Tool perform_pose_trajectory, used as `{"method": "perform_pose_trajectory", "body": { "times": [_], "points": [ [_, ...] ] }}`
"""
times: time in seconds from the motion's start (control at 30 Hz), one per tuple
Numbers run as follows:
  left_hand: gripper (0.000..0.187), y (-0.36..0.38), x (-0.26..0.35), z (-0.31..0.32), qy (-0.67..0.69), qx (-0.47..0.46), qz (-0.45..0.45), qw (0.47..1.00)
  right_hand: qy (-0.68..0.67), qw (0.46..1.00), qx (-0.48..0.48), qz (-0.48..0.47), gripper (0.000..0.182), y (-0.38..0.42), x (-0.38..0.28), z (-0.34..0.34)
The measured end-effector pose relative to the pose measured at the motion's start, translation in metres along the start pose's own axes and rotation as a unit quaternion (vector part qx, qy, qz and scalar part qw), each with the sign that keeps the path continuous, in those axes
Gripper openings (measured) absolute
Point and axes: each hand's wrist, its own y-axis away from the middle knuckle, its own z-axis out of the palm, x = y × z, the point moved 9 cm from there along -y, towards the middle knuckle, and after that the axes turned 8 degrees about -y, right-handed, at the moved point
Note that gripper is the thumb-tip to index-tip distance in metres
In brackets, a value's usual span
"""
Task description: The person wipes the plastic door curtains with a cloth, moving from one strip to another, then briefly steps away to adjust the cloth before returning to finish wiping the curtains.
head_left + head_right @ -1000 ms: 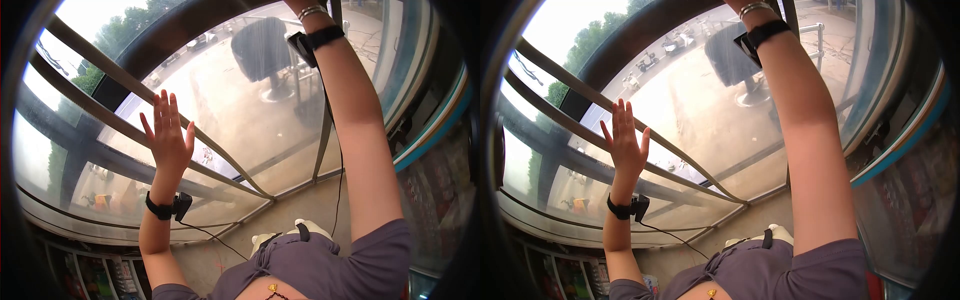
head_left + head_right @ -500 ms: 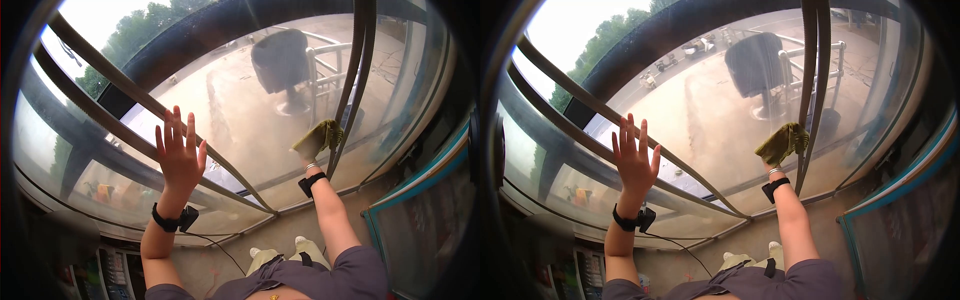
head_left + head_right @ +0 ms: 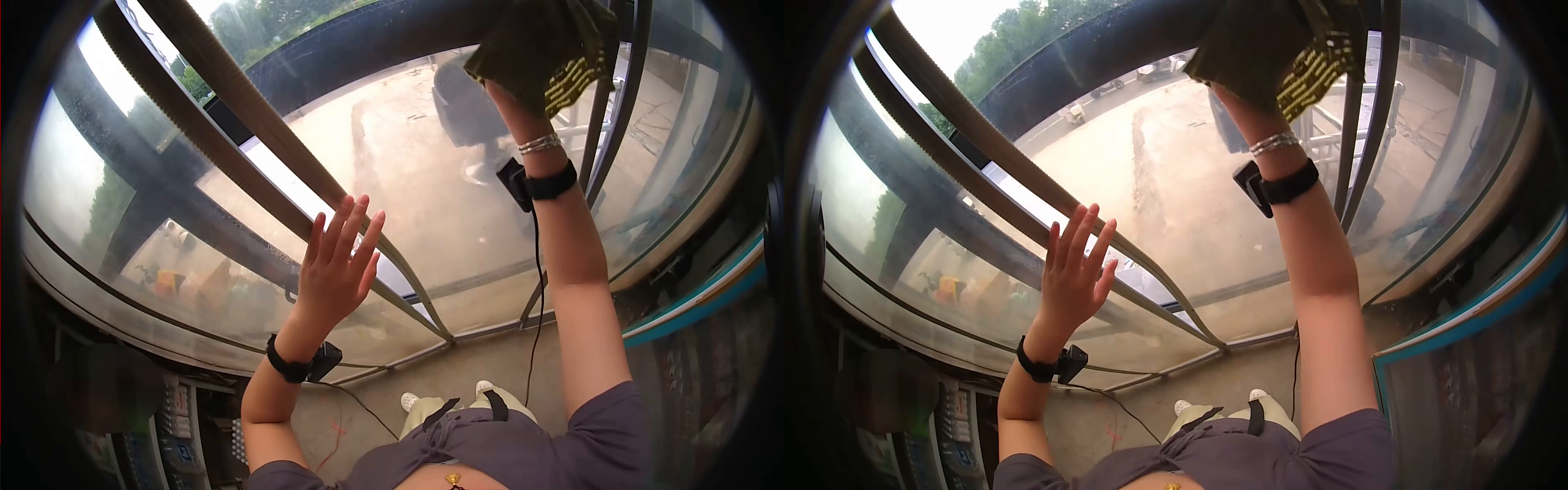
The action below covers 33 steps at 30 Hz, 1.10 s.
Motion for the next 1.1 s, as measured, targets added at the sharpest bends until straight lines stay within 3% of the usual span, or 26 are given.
{"method": "perform_pose_trajectory", "body": {
  "times": [0.03, 0.07, 0.17, 0.27, 0.37, 0.5, 0.57, 0.63, 0.67, 0.7, 0.87, 0.9, 0.97, 1.03, 1.07, 1.1],
  "points": [
    [0.049, 0.002, 0.003, 0.000, 0.009, 0.000, -0.003, 1.000, -0.005, 0.998, 0.060, 0.008, 0.050, -0.022, -0.009, -0.011],
    [0.052, 0.004, 0.004, 0.002, 0.010, 0.002, -0.006, 1.000, -0.007, 0.998, 0.057, 0.006, 0.050, -0.026, -0.019, -0.013],
    [0.053, 0.008, 0.012, 0.002, -0.001, 0.032, -0.009, 0.999, -0.197, 0.980, 0.023, -0.007, 0.039, -0.025, -0.051, -0.034],
    [0.053, 0.010, 0.021, 0.003, -0.020, 0.042, 0.004, 0.999, -0.374, 0.927, -0.005, -0.021, 0.029, -0.010, -0.069, -0.067],
    [0.052, 0.013, 0.022, 0.011, 0.005, 0.015, 0.001, 1.000, -0.481, 0.868, -0.108, -0.056, 0.032, 0.085, -0.109, -0.051],
    [0.058, 0.017, 0.025, 0.027, 0.021, -0.031, -0.007, 0.999, -0.511, 0.816, -0.254, -0.098, 0.031, 0.175, -0.116, -0.051],
    [0.060, 0.020, 0.025, 0.029, 0.004, -0.032, -0.002, 0.999, -0.531, 0.769, -0.355, -0.027, 0.023, 0.211, -0.118, -0.043],
    [0.060, 0.024, 0.023, 0.033, -0.036, -0.042, -0.001, 0.998, -0.534, 0.692, -0.485, -0.023, 0.021, 0.231, -0.127, -0.040],
    [0.060, 0.025, 0.022, 0.032, -0.040, -0.039, 0.001, 0.998, -0.513, 0.776, -0.348, -0.117, 0.021, 0.229, -0.129, -0.061],
    [0.060, 0.028, 0.021, 0.034, -0.036, -0.045, -0.010, 0.998, -0.540, 0.624, -0.565, -0.027, 0.024, 0.270, -0.138, -0.039],
    [0.060, 0.036, 0.021, 0.036, -0.023, -0.060, -0.021, 0.998, -0.588, 0.437, -0.676, 0.077, 0.034, 0.355, -0.138, -0.053],
    [0.060, 0.038, 0.019, 0.037, -0.012, -0.067, -0.023, 0.997, -0.579, 0.363, -0.729, 0.042, 0.033, 0.370, -0.147, -0.059],
    [0.060, 0.042, 0.016, 0.037, -0.002, -0.075, -0.024, 0.997, -0.629, 0.377, -0.680, -0.001, 0.030, 0.358, -0.145, -0.062],
    [0.060, 0.050, 0.016, 0.037, 0.015, -0.084, -0.019, 0.996, -0.567, 0.535, -0.609, -0.145, 0.026, 0.320, -0.140, -0.064],
    [0.060, 0.052, 0.017, 0.036, 0.021, -0.086, -0.018, 0.996, -0.544, 0.569, -0.611, -0.085, 0.024, 0.324, -0.133, -0.041],
    [0.060, 0.052, 0.018, 0.035, 0.033, -0.088, -0.023, 0.995, -0.553, 0.596, -0.573, -0.105, 0.022, 0.284, -0.123, -0.042]
  ]
}}
